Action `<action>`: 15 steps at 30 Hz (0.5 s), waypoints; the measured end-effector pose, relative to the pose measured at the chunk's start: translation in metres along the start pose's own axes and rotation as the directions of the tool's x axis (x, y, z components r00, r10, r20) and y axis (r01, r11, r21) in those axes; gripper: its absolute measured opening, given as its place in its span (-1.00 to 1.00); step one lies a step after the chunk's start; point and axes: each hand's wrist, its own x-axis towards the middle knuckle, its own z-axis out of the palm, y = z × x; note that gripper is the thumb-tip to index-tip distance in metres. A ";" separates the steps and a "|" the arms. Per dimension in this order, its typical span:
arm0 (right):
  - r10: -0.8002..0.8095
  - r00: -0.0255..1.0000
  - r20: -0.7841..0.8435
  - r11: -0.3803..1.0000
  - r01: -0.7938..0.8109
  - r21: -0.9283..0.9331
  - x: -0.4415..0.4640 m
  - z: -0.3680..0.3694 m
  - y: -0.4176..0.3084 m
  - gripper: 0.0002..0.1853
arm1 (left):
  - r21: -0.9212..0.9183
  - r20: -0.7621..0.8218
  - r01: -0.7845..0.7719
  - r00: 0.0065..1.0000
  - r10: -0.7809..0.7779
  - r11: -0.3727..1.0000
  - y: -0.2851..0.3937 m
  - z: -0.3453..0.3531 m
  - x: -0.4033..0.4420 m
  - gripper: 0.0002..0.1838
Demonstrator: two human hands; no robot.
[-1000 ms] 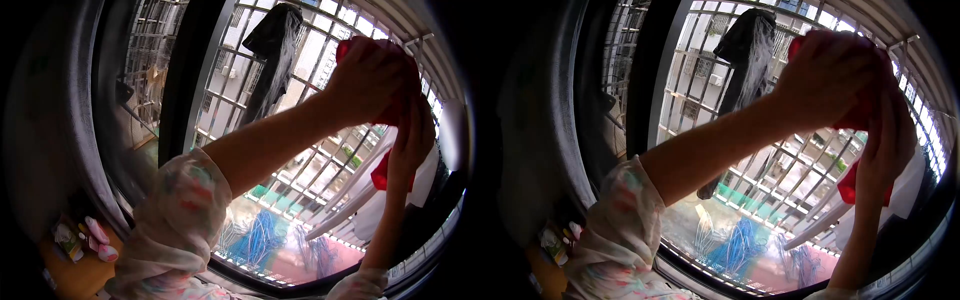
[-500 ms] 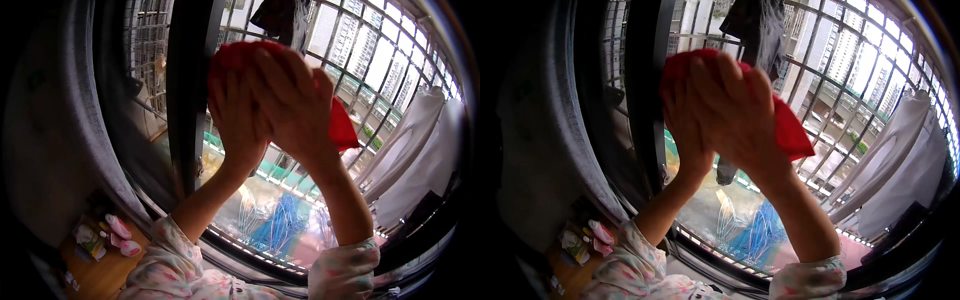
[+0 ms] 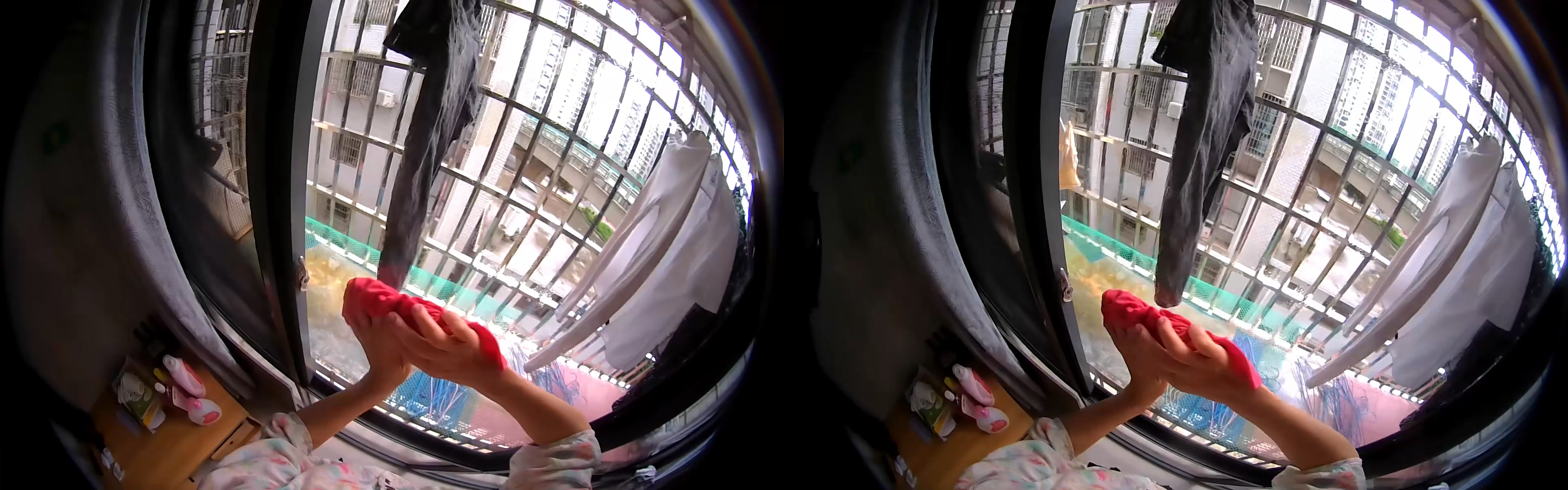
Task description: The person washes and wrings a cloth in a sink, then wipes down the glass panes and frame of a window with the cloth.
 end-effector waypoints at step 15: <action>0.709 0.541 -0.453 0.469 -0.841 -0.269 -0.136 -0.152 0.143 -0.56 | 0.015 -0.259 -0.971 0.229 0.939 0.240 0.283 0.049 0.240 -0.59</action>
